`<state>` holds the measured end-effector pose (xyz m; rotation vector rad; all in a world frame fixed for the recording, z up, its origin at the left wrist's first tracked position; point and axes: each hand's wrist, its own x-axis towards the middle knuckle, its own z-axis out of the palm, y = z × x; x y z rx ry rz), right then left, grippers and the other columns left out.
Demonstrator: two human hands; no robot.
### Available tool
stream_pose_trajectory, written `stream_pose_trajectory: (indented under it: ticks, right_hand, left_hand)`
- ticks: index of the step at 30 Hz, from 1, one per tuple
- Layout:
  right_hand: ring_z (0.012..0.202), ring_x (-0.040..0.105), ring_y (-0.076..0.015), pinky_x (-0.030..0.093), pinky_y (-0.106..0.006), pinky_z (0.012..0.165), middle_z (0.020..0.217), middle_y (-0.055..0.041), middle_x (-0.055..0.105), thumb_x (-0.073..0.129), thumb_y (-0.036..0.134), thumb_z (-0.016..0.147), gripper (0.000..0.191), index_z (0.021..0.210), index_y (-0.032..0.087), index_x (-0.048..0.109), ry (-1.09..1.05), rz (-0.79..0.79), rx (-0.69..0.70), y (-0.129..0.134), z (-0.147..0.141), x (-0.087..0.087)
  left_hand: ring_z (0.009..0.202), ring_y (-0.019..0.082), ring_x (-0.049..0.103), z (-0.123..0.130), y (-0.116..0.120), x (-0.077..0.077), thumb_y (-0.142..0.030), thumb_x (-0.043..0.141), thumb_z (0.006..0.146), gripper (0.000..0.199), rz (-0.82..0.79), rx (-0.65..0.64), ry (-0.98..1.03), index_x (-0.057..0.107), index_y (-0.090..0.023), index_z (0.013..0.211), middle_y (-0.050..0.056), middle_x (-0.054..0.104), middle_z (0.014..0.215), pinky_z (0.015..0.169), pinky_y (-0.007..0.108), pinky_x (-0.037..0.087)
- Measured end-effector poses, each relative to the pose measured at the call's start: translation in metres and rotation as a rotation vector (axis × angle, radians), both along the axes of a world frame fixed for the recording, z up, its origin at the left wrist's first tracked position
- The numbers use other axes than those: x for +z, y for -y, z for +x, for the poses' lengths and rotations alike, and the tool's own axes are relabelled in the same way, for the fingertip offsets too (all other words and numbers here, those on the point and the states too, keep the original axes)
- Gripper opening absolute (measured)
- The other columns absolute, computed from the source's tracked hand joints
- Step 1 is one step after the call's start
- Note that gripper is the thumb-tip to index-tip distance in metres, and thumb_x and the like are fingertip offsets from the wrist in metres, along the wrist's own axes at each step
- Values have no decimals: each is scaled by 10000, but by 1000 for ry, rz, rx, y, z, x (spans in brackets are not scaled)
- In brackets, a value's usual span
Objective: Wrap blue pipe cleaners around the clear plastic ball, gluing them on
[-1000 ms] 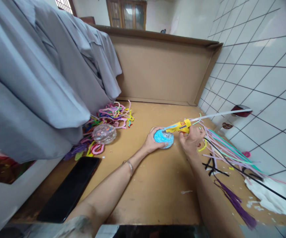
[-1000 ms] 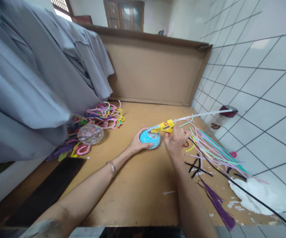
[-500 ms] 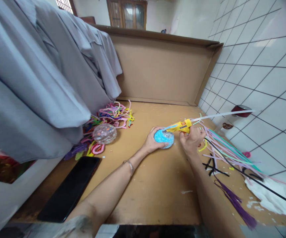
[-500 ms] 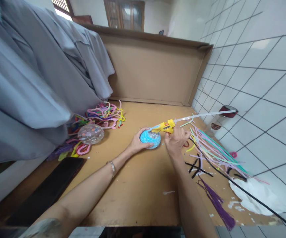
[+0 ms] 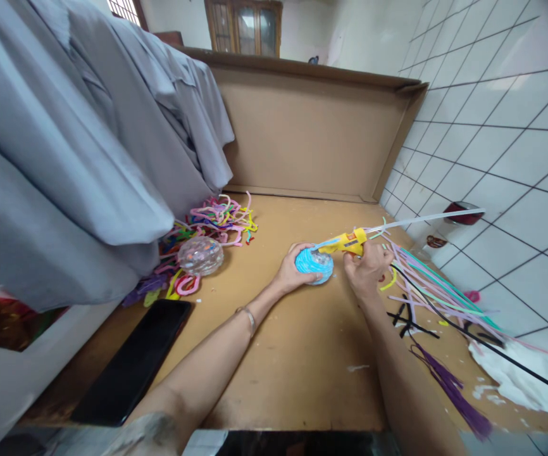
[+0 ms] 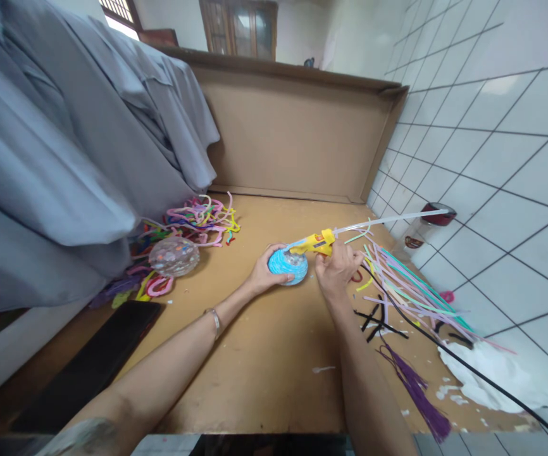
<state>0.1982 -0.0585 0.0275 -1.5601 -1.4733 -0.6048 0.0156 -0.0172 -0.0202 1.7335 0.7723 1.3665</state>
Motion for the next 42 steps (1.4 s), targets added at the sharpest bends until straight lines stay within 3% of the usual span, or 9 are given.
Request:
stream_pose_trajectory:
  ticks: [9, 14, 18, 27, 35, 42]
  right_hand:
    - [783, 489, -244, 299, -381, 788, 754, -35, 568, 511, 306, 720, 140, 823, 211, 514, -63, -36, -26, -5, 1, -6]
    - [762, 503, -245, 327, -376, 758, 762, -38, 577, 519, 345, 713, 196, 856, 212, 537, -217, -13, -170, -14, 10, -15]
    - [865, 520, -287, 358, -397, 750, 900, -105, 586, 521, 375, 722, 275, 916, 185, 569, -310, -53, -320, -19, 23, -26]
    - [955, 530, -333, 369, -486, 839, 976, -170, 573, 552, 333, 684, 389, 1012, 126, 555, -412, -223, -415, -21, 36, -50]
    - [1005, 509, -370, 328, -525, 840, 1034, -239, 572, 526, 344, 716, 361, 1003, 125, 539, -374, -275, -481, -17, 33, -49]
    - [1050, 475, -391, 335, -538, 846, 1107, -262, 535, 500, 355, 741, 400, 1060, 114, 514, -386, -206, -489, -15, 31, -42]
  left_hand:
    - [1160, 273, 557, -1, -1, -1, -285, 869, 496, 717, -6, 0, -1, 579, -214, 1148, 85, 562, 1234, 1033, 435, 432]
    - [1153, 274, 563, -2, -1, -2, -300, 875, 492, 729, -25, 10, -4, 579, -224, 1154, 73, 572, 1219, 1032, 434, 434]
    - [1141, 266, 568, -3, -3, -4, -335, 872, 498, 730, -43, -14, 5, 575, -224, 1155, 64, 576, 1213, 1027, 424, 435]
    - [1125, 257, 572, -3, 0, -2, -335, 852, 531, 712, -51, 16, -23, 565, -229, 1174, 63, 578, 1209, 1006, 408, 453]
    - [1155, 272, 561, -5, 2, 3, -366, 843, 528, 712, -68, -5, -10, 550, -216, 1159, 74, 576, 1209, 1029, 425, 442]
    - [1137, 270, 567, -5, 2, 4, -368, 852, 504, 723, -63, 16, -27, 558, -214, 1146, 70, 579, 1194, 1009, 414, 452]
